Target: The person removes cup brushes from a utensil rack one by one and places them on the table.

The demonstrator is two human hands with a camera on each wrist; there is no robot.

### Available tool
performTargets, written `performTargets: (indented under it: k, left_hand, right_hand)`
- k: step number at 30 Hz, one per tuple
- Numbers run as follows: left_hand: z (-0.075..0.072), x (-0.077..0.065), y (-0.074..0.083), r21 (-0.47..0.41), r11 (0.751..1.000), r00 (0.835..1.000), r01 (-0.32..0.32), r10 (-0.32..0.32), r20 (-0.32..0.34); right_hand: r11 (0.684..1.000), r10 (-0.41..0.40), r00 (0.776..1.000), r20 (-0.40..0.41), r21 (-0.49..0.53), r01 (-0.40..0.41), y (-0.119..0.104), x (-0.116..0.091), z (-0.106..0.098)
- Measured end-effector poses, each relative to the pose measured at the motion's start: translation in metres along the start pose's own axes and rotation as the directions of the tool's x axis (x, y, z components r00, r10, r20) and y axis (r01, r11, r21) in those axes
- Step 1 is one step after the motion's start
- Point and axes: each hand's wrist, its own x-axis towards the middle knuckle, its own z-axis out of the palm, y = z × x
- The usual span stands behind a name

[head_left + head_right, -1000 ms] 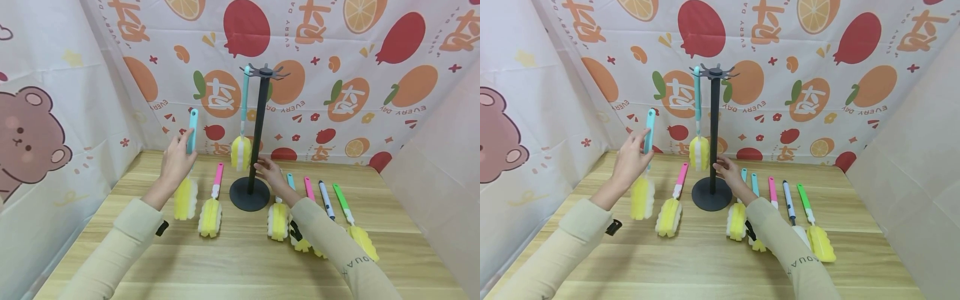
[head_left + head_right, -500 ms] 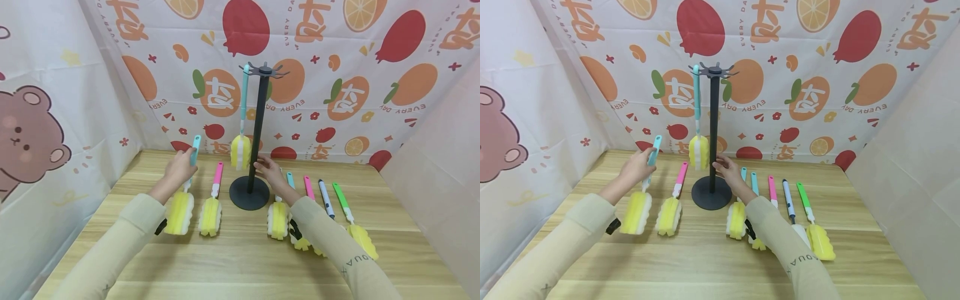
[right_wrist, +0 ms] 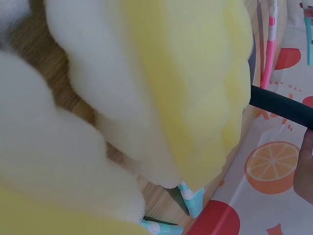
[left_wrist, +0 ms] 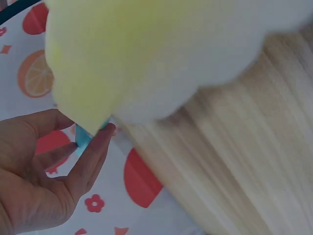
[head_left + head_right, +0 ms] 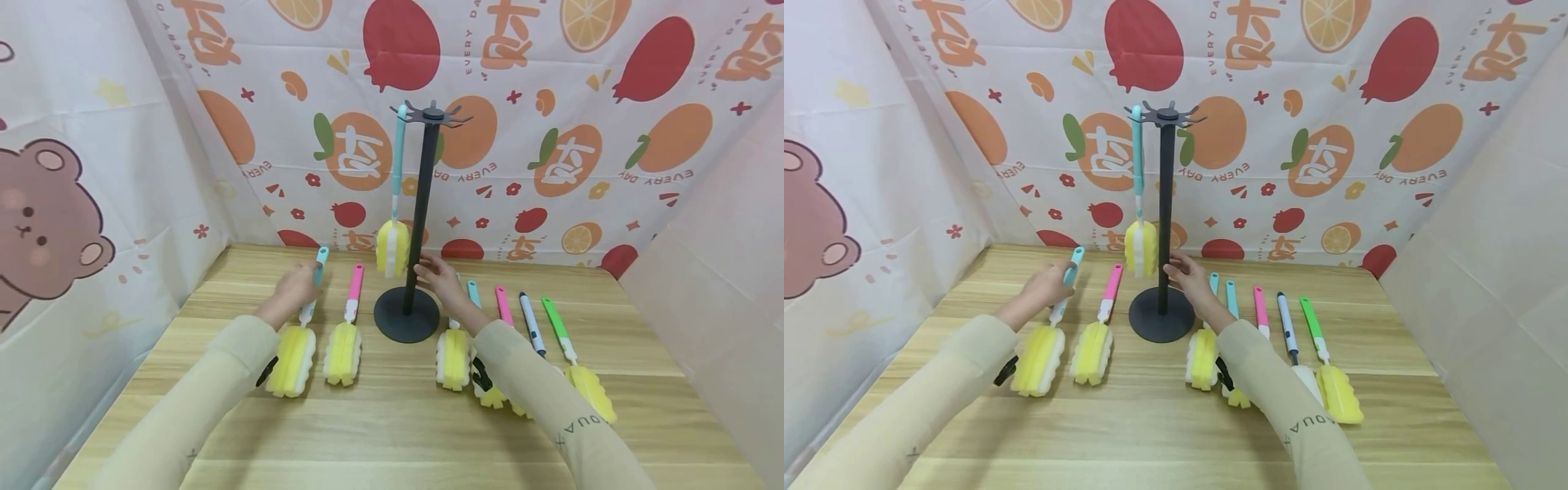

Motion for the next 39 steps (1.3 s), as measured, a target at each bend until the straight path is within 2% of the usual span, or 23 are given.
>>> performTargets:
  k: [6,13,22,31,35,39]
  left_hand:
    - [0.008,0.008,-0.002,-0.002,1.000,1.000,0.012,-0.012,0.004]
    - [0.018,0.018,-0.005,0.010,1.000,1.000,-0.003,0.003,0.020]
    - [0.024,0.029,-0.006,0.000,1.000,1.000,-0.010,0.010,0.029]
    - [0.025,0.030,-0.003,0.036,0.999,0.999,-0.026,0.026,0.021]
    - [0.026,0.029,-0.002,0.097,0.994,0.998,-0.052,0.048,0.045]
    - [0.024,0.027,-0.001,0.118,0.991,0.995,-0.069,0.060,0.076]
  right_hand:
    - [1.000,0.000,1.000,-0.006,-0.008,0.000,0.000,0.000,0.000]
    - [1.000,0.004,1.000,-0.016,-0.004,-0.004,-0.001,-0.001,0.001]
    - [1.000,-0.011,1.000,-0.005,-0.005,0.011,0.000,-0.001,0.001]
    - [1.000,-0.003,1.000,-0.011,-0.013,0.002,0.000,-0.001,0.000]
    - [1.000,0.001,1.000,-0.011,-0.006,-0.001,0.000,-0.001,0.000]
    - [1.000,0.003,1.000,-0.008,0.012,-0.003,0.000,-0.001,0.000]
